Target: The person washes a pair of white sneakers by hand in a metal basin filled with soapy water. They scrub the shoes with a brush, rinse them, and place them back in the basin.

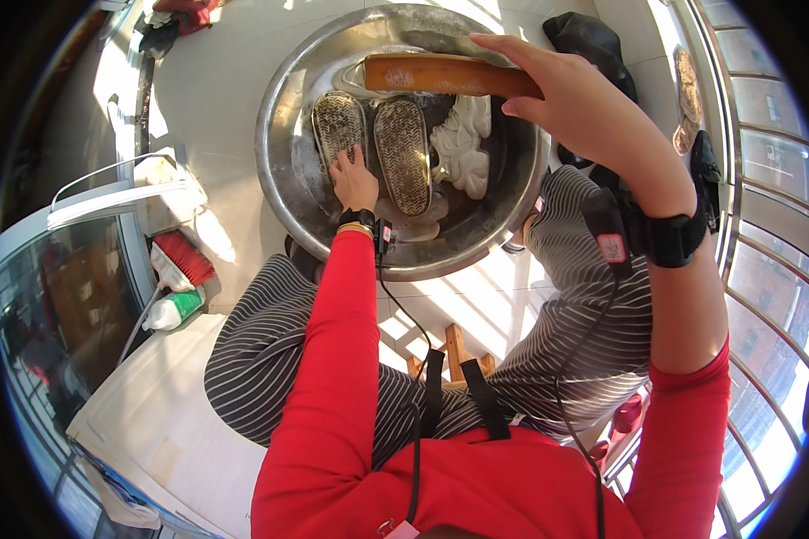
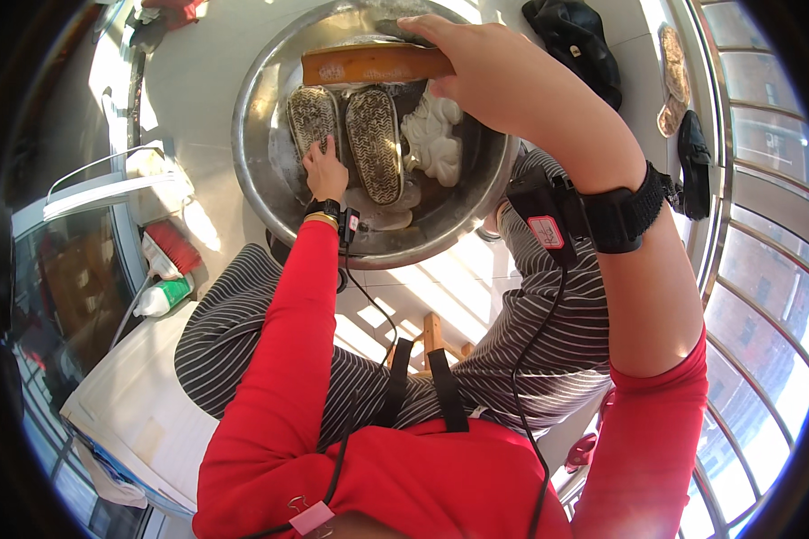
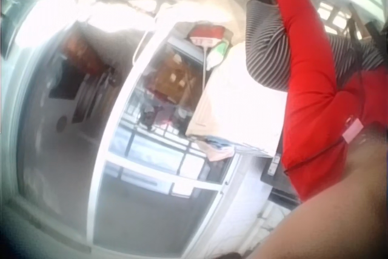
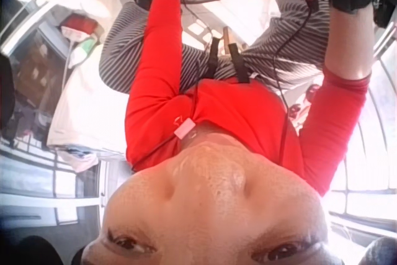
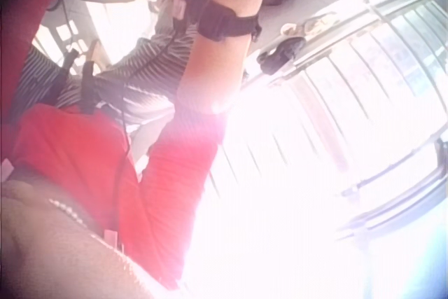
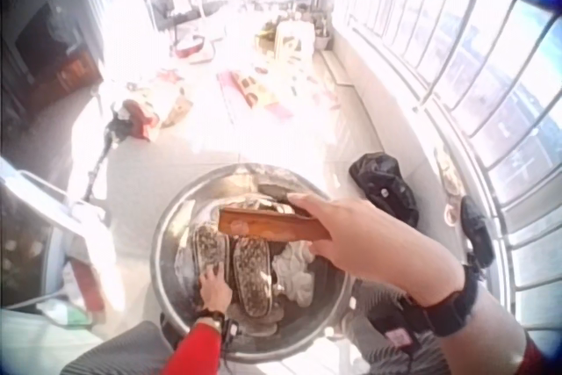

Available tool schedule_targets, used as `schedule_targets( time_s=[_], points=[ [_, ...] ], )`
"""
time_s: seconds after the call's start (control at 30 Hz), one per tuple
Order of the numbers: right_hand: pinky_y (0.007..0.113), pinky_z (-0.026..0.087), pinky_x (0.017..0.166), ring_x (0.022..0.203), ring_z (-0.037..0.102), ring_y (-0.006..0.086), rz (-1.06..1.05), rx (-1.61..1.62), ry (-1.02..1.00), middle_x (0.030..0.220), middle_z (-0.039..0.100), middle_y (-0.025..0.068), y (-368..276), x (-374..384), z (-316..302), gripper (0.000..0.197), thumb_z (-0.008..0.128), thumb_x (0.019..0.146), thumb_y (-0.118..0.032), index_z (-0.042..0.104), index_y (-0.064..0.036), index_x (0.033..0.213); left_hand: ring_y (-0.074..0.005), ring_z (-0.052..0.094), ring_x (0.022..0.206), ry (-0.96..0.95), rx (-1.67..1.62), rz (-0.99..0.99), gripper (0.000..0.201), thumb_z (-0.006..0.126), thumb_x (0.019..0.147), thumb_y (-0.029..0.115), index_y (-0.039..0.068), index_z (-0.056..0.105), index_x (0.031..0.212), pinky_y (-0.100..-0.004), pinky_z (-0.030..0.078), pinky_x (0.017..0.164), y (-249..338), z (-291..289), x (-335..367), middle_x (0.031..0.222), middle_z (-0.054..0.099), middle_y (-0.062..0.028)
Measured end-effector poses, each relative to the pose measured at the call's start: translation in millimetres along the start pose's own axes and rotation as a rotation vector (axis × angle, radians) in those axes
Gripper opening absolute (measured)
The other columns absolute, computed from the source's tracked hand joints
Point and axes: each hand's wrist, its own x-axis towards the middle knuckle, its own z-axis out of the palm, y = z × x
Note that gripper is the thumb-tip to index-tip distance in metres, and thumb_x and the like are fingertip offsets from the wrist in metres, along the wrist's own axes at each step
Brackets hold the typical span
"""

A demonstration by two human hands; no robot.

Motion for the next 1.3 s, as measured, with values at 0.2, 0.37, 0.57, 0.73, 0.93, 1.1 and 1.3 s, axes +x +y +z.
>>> schedule_targets(
  time_s=[0.2,0.37,0.57,0.73,0.93,1.1,1.3],
  points=[
    [0.039,0.049,0.077,0.077,0.062,0.0290,0.003,0.003,-0.026,0.090,0.064,0.0190,3.3,0.3,1.5,0.067,0.067,0.088,-0.003,0.043,-0.0187,0.149,-0.0399,0.039,0.131,-0.221,0.022,-0.049,0.051,0.058,0.089,0.010,0.021,0.054,0.139,-0.0489,0.053,0.095,-11.4,-6.0,33.7,0.142,0.042,-0.0101],
    [0.039,0.049,0.079,0.079,0.064,0.0295,0.060,0.001,-0.057,0.091,0.064,0.0187,6.6,0.9,-1.7,0.065,0.068,0.088,-0.005,0.044,-0.0180,0.148,-0.0446,0.039,0.130,-0.329,-0.053,-0.062,0.049,0.056,0.087,0.014,0.026,0.062,0.134,-0.0499,0.040,0.107,-26.3,-9.7,50.5,0.148,0.040,-0.0126],
    [0.039,0.051,0.082,0.084,0.065,0.0307,0.002,0.013,0.004,0.098,0.066,0.0201,10.6,4.5,-0.7,0.066,0.069,0.087,-0.007,0.045,-0.0178,0.147,-0.0389,0.034,0.135,-0.239,-0.141,-0.178,0.055,0.056,0.089,0.011,0.020,0.052,0.142,-0.0502,0.042,0.107,-14.0,6.6,22.6,0.147,0.040,-0.0080],
    [0.038,0.052,0.084,0.087,0.066,0.0321,-0.047,0.004,0.058,0.107,0.067,0.0194,14.7,2.1,-0.3,0.064,0.068,0.087,-0.006,0.047,-0.0175,0.146,-0.0452,0.043,0.132,-0.382,-0.607,-0.584,0.048,0.054,0.096,0.025,-0.001,0.049,0.136,-0.0553,0.033,0.110,17.5,32.1,-36.8,0.141,0.047,-0.0294],
    [0.039,0.049,0.088,0.095,0.064,0.0310,0.003,-0.041,-0.037,0.109,0.064,0.0187,15.2,-2.2,1.2,0.064,0.066,0.090,-0.011,0.044,-0.0207,0.150,-0.0344,0.031,0.145,-0.816,-1.024,-0.589,0.095,0.078,0.082,0.047,-0.002,0.034,0.150,-0.0536,0.020,0.117,22.9,17.6,-50.3,0.154,0.038,-0.0194],
    [0.040,0.047,0.087,0.094,0.059,0.0317,0.014,-0.047,-0.098,0.101,0.057,0.0172,27.4,10.6,30.4,0.055,0.056,0.099,-0.022,0.042,-0.0235,0.152,-0.0315,0.051,0.126,-0.639,-1.304,-0.691,0.075,0.074,0.087,0.046,0.005,0.043,0.141,-0.0555,0.037,0.106,21.6,-14.8,-49.6,0.142,0.050,-0.0143],
    [0.046,0.051,0.081,0.090,0.064,0.0391,0.072,0.127,-0.192,0.094,0.067,0.0215,2.8,-14.8,131.9,0.041,0.045,0.101,-0.033,0.055,-0.0235,0.140,-0.0297,0.054,0.124,-0.499,-1.923,-0.400,0.077,0.049,0.091,0.070,0.011,0.045,0.140,-0.0540,0.041,0.106,22.2,-65.2,-68.0,0.138,0.055,-0.0085]
  ],
)
